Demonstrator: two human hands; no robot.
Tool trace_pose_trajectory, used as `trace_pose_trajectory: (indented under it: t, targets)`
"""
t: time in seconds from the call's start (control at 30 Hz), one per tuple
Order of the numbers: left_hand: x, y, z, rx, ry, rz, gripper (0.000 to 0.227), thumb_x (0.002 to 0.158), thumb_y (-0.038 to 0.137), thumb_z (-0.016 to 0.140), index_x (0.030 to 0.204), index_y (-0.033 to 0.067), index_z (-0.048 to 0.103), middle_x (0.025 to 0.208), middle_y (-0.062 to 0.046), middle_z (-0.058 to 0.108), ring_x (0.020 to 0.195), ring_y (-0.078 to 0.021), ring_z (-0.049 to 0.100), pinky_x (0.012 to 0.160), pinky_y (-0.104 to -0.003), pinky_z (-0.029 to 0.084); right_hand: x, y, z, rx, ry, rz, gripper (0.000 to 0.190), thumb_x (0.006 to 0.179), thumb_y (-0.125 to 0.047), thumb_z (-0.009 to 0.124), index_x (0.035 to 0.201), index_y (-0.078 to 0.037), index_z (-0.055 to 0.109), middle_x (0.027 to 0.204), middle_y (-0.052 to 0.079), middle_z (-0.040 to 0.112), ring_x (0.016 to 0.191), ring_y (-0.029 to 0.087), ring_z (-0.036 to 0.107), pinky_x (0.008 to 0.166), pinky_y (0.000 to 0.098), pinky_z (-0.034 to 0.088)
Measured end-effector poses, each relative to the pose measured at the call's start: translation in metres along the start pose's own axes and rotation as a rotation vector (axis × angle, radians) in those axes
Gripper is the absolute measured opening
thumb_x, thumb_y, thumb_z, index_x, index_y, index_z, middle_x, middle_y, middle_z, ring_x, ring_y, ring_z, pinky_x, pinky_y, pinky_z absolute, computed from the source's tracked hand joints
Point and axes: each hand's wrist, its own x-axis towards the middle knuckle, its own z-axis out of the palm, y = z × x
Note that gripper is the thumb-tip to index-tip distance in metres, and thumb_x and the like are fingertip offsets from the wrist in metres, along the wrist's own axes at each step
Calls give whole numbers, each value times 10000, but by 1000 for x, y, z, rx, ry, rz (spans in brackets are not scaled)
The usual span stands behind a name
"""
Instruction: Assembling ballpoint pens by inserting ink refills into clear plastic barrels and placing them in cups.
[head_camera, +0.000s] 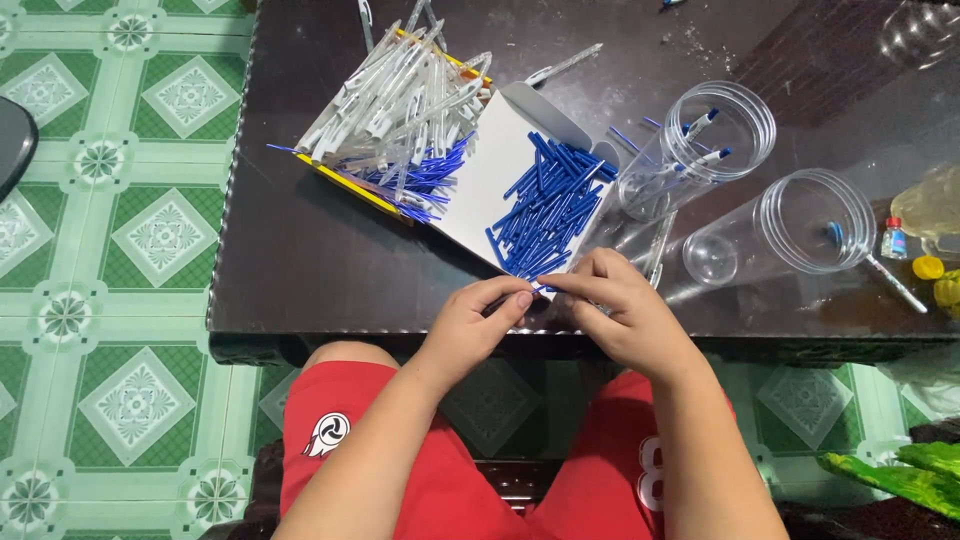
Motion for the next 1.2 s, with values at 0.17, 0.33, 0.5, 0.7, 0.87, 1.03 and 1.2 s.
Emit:
trace_pose_trajectory:
  t: [0.17, 0.33, 0.5, 0.7, 0.87, 1.03, 1.2]
  targets:
    - [0, 1, 0, -14, -13, 5, 161, 977, 191, 677, 1073, 155, 800, 660, -73, 706, 745, -200, 688, 750, -389, 575, 0, -1, 0, -7, 3, 14, 321, 878, -16, 656, 1167, -76, 782, 791, 75, 540, 769, 264, 571, 795, 406, 492]
    - [0, 4, -1, 10, -26, 34, 160, 971, 193, 686, 1078, 153, 798, 672, -87, 710, 758, -222, 697, 761, -400, 576, 3, -11, -3, -54, -15, 6, 350, 870, 2, 622, 1168, -82, 785, 795, 87, 533, 776, 290, 574, 799, 426, 492]
    - [-3, 2, 2, 162, -108, -52, 198, 954, 197, 674, 1110, 139, 783, 964, -135, 789, 1021, -362, 723, 928, -459, 554, 3, -34, 7, -387, -213, 58, 366, 864, 23, 565, 1152, -102, 753, 1049, 102, 558, 974, 344, 585, 901, 454, 505]
    - [-3, 16, 5, 170, -129, -66, 328, 899, 54, 652, 1219, 7, 705, 1056, -299, 729, 1097, -509, 643, 972, -578, 503, -2, -16, 6, 7, -70, 88, 496, 955, 85, 504, 1385, -106, 661, 1075, 117, 604, 1055, 305, 653, 981, 442, 507]
    - [-3, -4, 4, 396, -244, -103, 184, 987, 204, 583, 1034, 69, 698, 901, -208, 717, 955, -416, 694, 851, -482, 558, 5, -22, 15, -130, -132, 164, 427, 915, -17, 649, 1337, -79, 662, 979, 166, 721, 984, 413, 704, 880, 532, 537]
    - [-1, 16, 4, 409, -284, -261, 213, 1013, 235, 534, 1062, 119, 706, 867, -112, 736, 813, -275, 737, 788, -383, 579, 0, -6, 20, -172, -161, 201, 322, 990, -168, 618, 1304, -134, 678, 1030, 106, 700, 1023, 356, 693, 901, 487, 544]
    - [1, 38, 3, 326, -229, -358, 300, 1008, 257, 582, 1203, 75, 722, 991, -193, 759, 994, -379, 726, 846, -431, 581, -7, 2, 16, -81, -16, 176, 366, 909, 68, 575, 1182, -123, 725, 1077, 74, 699, 1078, 324, 687, 974, 447, 528]
